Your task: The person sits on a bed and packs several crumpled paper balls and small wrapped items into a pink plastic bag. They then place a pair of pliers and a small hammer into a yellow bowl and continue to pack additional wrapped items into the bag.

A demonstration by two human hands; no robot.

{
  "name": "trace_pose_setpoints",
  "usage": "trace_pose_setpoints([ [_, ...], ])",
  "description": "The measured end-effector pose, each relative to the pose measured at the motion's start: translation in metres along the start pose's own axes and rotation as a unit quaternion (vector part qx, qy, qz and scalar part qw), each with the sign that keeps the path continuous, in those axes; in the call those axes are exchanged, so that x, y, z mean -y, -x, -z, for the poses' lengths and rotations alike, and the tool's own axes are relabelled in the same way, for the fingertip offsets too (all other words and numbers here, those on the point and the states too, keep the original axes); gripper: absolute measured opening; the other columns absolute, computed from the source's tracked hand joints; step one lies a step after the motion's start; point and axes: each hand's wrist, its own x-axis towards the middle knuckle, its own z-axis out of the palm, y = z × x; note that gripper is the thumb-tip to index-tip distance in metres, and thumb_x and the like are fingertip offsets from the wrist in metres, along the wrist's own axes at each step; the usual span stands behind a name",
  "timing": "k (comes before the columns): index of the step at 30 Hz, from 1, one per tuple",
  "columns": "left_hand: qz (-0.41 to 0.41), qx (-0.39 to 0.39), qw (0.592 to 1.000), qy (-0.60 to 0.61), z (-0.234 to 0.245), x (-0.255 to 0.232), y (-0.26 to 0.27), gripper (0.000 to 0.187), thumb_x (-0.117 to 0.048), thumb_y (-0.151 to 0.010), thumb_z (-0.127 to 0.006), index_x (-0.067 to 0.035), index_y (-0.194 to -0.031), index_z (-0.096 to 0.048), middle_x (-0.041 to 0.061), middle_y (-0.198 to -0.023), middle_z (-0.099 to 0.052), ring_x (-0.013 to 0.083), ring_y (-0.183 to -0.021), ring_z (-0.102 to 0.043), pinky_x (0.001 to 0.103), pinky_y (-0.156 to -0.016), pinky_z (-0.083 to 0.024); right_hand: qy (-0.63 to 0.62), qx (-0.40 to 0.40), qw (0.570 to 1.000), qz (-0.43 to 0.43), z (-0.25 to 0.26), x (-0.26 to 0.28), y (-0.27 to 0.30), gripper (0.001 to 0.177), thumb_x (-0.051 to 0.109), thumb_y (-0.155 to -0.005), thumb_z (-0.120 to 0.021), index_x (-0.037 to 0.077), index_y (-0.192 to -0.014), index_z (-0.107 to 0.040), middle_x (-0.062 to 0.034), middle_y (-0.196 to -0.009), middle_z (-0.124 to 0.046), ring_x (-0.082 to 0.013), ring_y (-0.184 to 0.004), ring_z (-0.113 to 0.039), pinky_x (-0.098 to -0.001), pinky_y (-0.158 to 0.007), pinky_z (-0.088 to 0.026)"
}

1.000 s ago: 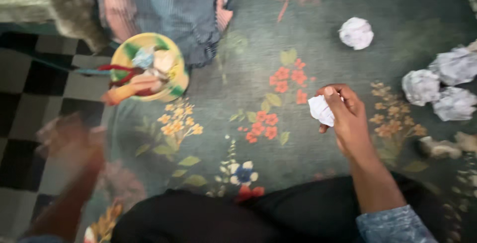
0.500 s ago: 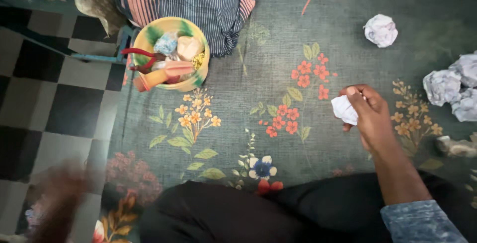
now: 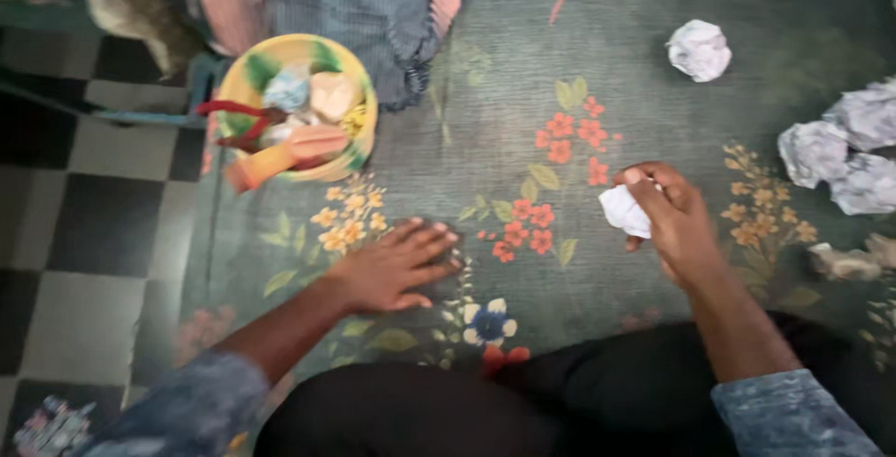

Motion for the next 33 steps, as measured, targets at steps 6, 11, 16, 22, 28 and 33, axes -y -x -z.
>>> trace_pose_setpoints([
  [6, 0.179, -0.02, 0.983, -0.035, -0.003, 0.001, 0.012, 0.069, -0.053, -0.085, -0.068, -0.024, -0.146, -0.053, 0.015, -0.155, -0.041, 0.0374, -0.147, -0.032, 0.057, -0.119, -0.019, 0.021, -0.006, 1.0, -0.014, 0.004, -0.003, -0.005, 0.031, 0.033, -0.102, -0.058, 0.004, -0.109, -0.067, -0.0054, -0.084, -0.067, -0.0124, -0.066, -0.063, -0.0298, -0.044, -0.05],
  [11, 0.492, 0.01, 0.854, -0.17, -0.003, -0.004, 0.202, 0.061, -0.05, -0.086, -0.062, -0.015, -0.136, -0.058, 0.019, -0.14, -0.05, 0.0373, -0.132, -0.043, 0.055, -0.112, -0.029, 0.018, 0.01, 1.0, -0.016, 0.003, 0.005, -0.004, 0.031, 0.034, -0.101, -0.057, 0.006, -0.11, -0.068, -0.0038, -0.085, -0.068, -0.0111, -0.067, -0.064, -0.0291, -0.044, -0.05],
  [16, 0.717, 0.283, 0.631, -0.086, 0.058, 0.023, 0.312, 0.047, -0.043, -0.11, -0.041, -0.012, -0.138, -0.063, 0.012, -0.109, -0.075, 0.0256, -0.106, -0.072, 0.041, -0.101, -0.054, -0.01, 0.004, 1.0, -0.008, 0.007, 0.01, 0.009, 0.03, 0.033, -0.1, -0.059, 0.005, -0.108, -0.069, -0.0049, -0.082, -0.068, -0.0122, -0.064, -0.063, -0.0299, -0.042, -0.049],
  [22, 0.503, 0.276, 0.81, -0.121, 0.061, 0.019, 0.143, 0.038, -0.049, -0.093, -0.052, -0.041, -0.125, -0.071, 0.0, -0.116, -0.069, 0.0243, -0.113, -0.065, 0.041, -0.095, -0.054, -0.036, -0.008, 0.999, 0.014, 0.015, 0.016, 0.008, 0.029, 0.032, -0.1, -0.059, 0.005, -0.106, -0.068, -0.0042, -0.081, -0.068, -0.0118, -0.064, -0.064, -0.0295, -0.041, -0.049],
  [28, 0.322, 0.006, 0.947, 0.013, 0.007, -0.028, -0.205, 0.038, -0.051, -0.083, -0.07, -0.022, -0.108, -0.076, 0.008, -0.12, -0.067, 0.0302, -0.12, -0.058, 0.047, -0.1, -0.046, -0.128, -0.069, 0.987, 0.07, 0.032, 0.022, 0.005, 0.03, 0.034, -0.104, -0.056, 0.005, -0.107, -0.066, -0.005, -0.085, -0.069, -0.0124, -0.069, -0.067, -0.0291, -0.043, -0.05],
  [33, 0.158, -0.121, 0.976, -0.086, -0.072, -0.066, -0.348, 0.081, -0.059, -0.084, -0.062, -0.013, -0.149, -0.046, 0.02, -0.163, -0.029, 0.0413, -0.152, -0.021, 0.073, -0.114, -0.014, -0.191, -0.149, 0.954, 0.175, 0.063, 0.022, -0.004, 0.029, 0.03, -0.112, -0.058, 0.001, -0.115, -0.063, -0.0083, -0.099, -0.069, -0.0156, -0.081, -0.067, -0.03, -0.063, -0.054],
])
